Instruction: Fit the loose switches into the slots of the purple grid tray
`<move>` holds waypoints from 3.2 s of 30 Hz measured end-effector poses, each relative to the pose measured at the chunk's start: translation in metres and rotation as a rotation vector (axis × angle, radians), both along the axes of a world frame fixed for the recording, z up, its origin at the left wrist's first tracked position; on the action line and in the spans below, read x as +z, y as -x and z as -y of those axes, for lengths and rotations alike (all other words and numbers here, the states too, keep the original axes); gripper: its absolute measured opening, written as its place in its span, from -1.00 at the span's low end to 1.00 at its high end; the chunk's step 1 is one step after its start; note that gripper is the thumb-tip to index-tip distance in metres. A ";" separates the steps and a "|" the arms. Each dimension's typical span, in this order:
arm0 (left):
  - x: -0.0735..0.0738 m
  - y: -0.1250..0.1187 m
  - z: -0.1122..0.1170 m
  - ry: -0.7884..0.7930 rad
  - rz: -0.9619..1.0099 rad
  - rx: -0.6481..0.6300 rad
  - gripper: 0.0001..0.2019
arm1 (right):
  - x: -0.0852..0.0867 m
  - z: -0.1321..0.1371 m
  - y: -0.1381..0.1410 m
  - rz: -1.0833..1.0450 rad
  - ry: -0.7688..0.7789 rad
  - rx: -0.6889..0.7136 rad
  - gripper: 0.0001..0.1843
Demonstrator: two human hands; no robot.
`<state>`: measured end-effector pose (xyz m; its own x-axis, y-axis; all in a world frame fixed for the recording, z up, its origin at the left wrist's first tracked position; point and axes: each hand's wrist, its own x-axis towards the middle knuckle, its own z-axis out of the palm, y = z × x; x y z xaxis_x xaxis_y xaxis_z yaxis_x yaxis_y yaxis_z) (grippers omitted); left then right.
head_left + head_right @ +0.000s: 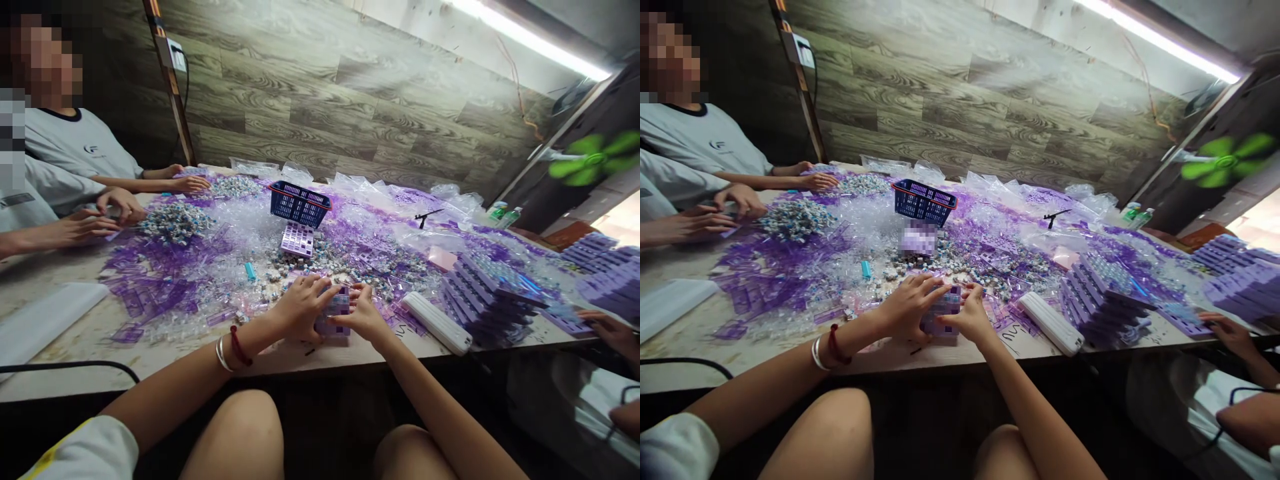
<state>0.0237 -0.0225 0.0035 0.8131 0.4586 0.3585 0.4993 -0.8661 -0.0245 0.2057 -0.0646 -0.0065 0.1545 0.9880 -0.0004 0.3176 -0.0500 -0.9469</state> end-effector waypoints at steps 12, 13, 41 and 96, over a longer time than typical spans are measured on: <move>0.001 0.002 0.000 -0.100 -0.045 -0.103 -0.03 | 0.015 0.006 0.009 -0.294 0.015 0.348 -0.42; 0.001 0.002 -0.001 -0.100 -0.044 -0.105 -0.03 | 0.015 0.006 0.010 -0.293 0.000 0.352 -0.41; 0.002 0.003 -0.004 -0.104 -0.036 -0.096 -0.01 | 0.006 0.007 0.008 -0.274 -0.034 0.272 -0.33; 0.003 0.043 -0.069 0.356 0.171 0.531 -0.84 | -0.025 -0.015 -0.048 0.922 -0.332 -0.207 -0.71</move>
